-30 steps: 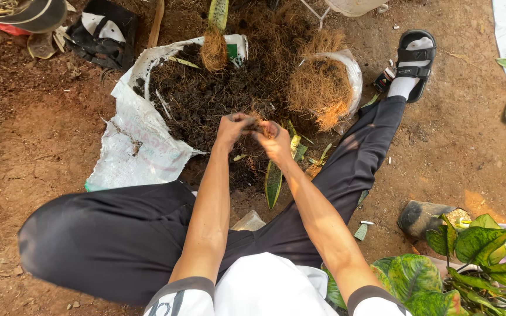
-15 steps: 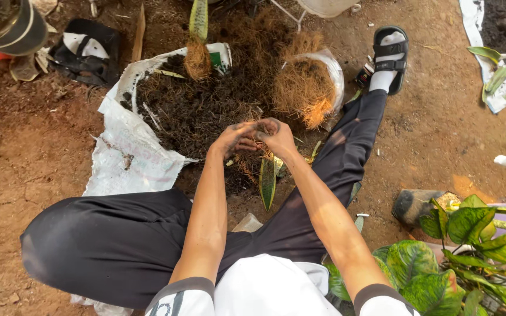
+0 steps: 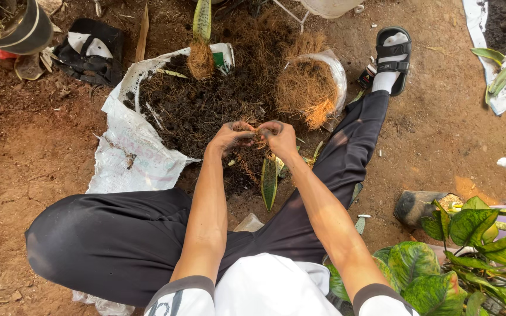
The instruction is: The person sits on the ground and wraps a small plant's root ball with fibrous material, then mixes soil and fibers by hand. The person handles the plant and soil repeatedly, preparing a root wrap and mixing medium.
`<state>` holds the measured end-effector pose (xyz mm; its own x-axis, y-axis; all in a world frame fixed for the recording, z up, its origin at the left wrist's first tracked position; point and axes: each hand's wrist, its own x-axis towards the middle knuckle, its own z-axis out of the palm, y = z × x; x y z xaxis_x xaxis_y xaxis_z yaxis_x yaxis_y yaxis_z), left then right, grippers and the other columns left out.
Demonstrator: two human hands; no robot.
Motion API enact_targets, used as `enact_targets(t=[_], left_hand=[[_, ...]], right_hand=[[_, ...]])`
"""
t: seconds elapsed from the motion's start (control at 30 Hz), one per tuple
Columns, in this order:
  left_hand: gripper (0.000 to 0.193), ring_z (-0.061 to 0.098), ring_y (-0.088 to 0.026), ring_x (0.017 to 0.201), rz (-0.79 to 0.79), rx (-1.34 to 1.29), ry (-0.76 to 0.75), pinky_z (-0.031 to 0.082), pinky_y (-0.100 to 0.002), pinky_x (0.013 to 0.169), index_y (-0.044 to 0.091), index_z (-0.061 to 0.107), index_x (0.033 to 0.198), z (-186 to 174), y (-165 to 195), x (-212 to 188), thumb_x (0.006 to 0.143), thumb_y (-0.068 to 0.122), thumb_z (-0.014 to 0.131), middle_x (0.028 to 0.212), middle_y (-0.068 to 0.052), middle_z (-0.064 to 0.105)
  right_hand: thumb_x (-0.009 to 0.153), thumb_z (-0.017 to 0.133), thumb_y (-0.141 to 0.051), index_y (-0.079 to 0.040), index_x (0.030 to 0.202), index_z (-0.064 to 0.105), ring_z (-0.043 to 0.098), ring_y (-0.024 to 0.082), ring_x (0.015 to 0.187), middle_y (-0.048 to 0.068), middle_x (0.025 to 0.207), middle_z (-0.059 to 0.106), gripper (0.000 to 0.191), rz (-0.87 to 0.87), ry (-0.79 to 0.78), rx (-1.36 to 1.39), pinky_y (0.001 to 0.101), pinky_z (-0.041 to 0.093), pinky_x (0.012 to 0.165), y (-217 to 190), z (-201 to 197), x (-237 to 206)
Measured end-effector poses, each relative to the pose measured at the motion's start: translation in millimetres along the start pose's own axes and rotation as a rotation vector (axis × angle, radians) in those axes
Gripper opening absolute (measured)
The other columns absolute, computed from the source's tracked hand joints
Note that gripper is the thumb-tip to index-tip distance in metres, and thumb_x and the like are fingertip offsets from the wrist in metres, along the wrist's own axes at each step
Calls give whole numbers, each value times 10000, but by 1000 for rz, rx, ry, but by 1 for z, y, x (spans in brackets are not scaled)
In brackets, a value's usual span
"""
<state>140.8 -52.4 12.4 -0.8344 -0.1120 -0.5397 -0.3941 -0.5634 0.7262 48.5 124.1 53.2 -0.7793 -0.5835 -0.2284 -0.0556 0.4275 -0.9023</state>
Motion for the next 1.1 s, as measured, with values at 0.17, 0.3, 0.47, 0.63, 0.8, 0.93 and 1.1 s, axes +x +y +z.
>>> enact_targets(t=[0.17, 0.3, 0.47, 0.63, 0.8, 0.93, 1.1], left_hand=[[230, 751, -193, 772, 10, -46, 2, 658, -300, 664, -1, 709, 1075, -5, 5, -11, 870, 66, 789, 943, -141, 750], [309, 758, -180, 764, 16, 26, -46, 650, -292, 677, 0, 716, 1109, -2, 3, -9, 828, 68, 824, 945, -155, 790], [427, 759, -165, 743, -31, 389, -173, 638, -286, 737, -28, 721, 1112, 5, -5, 3, 750, 140, 873, 938, -139, 793], [421, 726, -117, 715, -164, 656, -253, 549, -281, 663, -37, 722, 1132, 11, -7, 11, 797, 197, 822, 916, -142, 799], [440, 726, -130, 697, -184, 427, -186, 553, -281, 613, -31, 650, 1198, 16, -5, 12, 844, 181, 804, 902, -122, 778], [404, 717, -99, 697, -172, 467, -105, 510, -264, 593, 53, 666, 1248, 13, -3, 13, 875, 158, 779, 882, -92, 776], [288, 700, -107, 676, -73, 311, -54, 568, -273, 601, 25, 748, 1190, 3, -4, 4, 916, 109, 733, 891, -71, 776]], right_hand=[[959, 643, 5, -18, 1112, 746, 670, 105, 760, 70, 947, 746, 185, 136, 69, 148, 254, 541, 655, -1, -18, 8], [969, 667, -90, -50, 1153, 724, 697, 118, 751, 77, 941, 745, 197, 200, -99, 193, 256, 604, 703, -5, -20, 4], [915, 774, -219, -60, 1219, 735, 693, 144, 879, 101, 1098, 763, 346, 22, -155, -61, 358, 547, 831, 0, 2, -10], [919, 742, -215, -77, 1121, 794, 726, 184, 848, 112, 1039, 803, 249, -11, -107, -289, 371, 572, 849, 12, 11, -8], [888, 712, -95, -43, 1065, 774, 709, 157, 760, 70, 1000, 777, 195, -11, 15, -221, 346, 554, 742, 13, 4, -1], [951, 698, -91, -46, 1052, 769, 627, 119, 689, 64, 886, 761, 131, 162, 30, -110, 314, 484, 643, 11, -1, 1], [999, 665, -89, -35, 1100, 728, 621, 90, 685, 55, 850, 716, 131, 183, 51, 149, 253, 487, 621, 5, -4, 7]])
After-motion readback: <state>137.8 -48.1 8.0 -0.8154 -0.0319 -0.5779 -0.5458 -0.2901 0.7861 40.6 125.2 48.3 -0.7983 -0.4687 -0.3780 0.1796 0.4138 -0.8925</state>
